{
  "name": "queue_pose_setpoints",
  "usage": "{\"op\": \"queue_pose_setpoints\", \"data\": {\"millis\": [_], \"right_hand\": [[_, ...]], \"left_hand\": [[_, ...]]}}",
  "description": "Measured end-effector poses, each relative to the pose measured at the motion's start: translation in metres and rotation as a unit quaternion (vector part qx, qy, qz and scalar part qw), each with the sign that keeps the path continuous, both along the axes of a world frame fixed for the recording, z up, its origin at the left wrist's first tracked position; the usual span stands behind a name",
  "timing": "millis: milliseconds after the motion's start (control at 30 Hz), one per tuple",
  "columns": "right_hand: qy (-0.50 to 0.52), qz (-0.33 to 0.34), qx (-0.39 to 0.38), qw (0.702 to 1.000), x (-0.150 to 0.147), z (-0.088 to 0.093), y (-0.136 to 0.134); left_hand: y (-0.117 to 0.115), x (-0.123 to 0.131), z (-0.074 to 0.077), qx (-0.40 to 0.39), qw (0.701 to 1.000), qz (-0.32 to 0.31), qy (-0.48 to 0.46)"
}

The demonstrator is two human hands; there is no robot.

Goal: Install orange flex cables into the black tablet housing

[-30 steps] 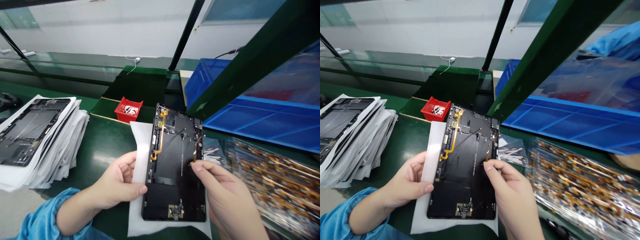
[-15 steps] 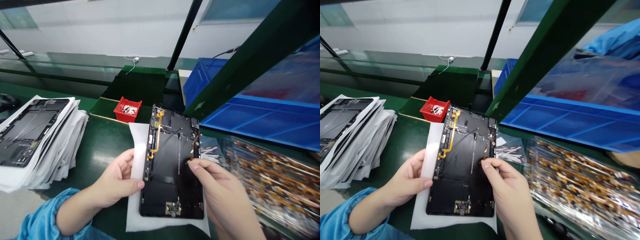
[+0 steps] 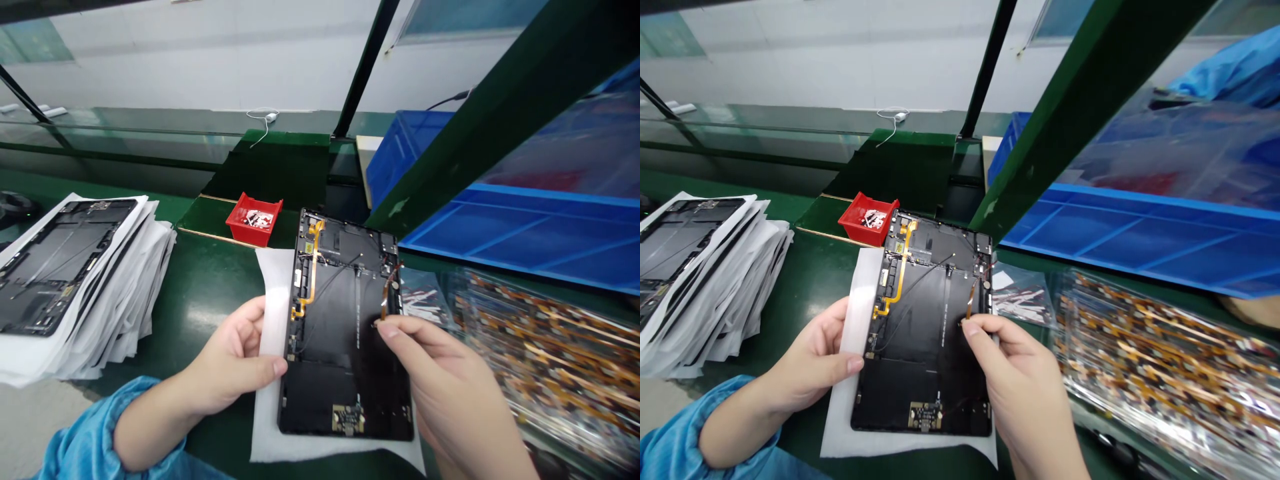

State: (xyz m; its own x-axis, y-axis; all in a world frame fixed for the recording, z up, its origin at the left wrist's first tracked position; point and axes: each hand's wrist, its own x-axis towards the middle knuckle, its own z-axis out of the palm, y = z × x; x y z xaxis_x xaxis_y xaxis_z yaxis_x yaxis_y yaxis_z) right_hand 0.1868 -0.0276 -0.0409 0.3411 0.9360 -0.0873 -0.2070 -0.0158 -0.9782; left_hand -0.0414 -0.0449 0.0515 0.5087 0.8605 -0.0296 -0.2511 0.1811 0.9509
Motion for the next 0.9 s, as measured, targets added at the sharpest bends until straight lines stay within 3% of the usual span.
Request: {"op": "queue_pose_setpoints", "data": {"millis": [667, 900], "right_hand": [[0.010, 0.021, -0.002, 1.000, 0.002, -0.009, 0.001], [0.009, 0.004, -0.031, 0.999, -0.003, 0.009, 0.000]], "left_hand": [[0.000, 0.001, 0.003, -0.010, 1.000, 0.000, -0.001], [0.000, 0.001, 0.002, -0.002, 1.000, 0.004, -0.014]]}}
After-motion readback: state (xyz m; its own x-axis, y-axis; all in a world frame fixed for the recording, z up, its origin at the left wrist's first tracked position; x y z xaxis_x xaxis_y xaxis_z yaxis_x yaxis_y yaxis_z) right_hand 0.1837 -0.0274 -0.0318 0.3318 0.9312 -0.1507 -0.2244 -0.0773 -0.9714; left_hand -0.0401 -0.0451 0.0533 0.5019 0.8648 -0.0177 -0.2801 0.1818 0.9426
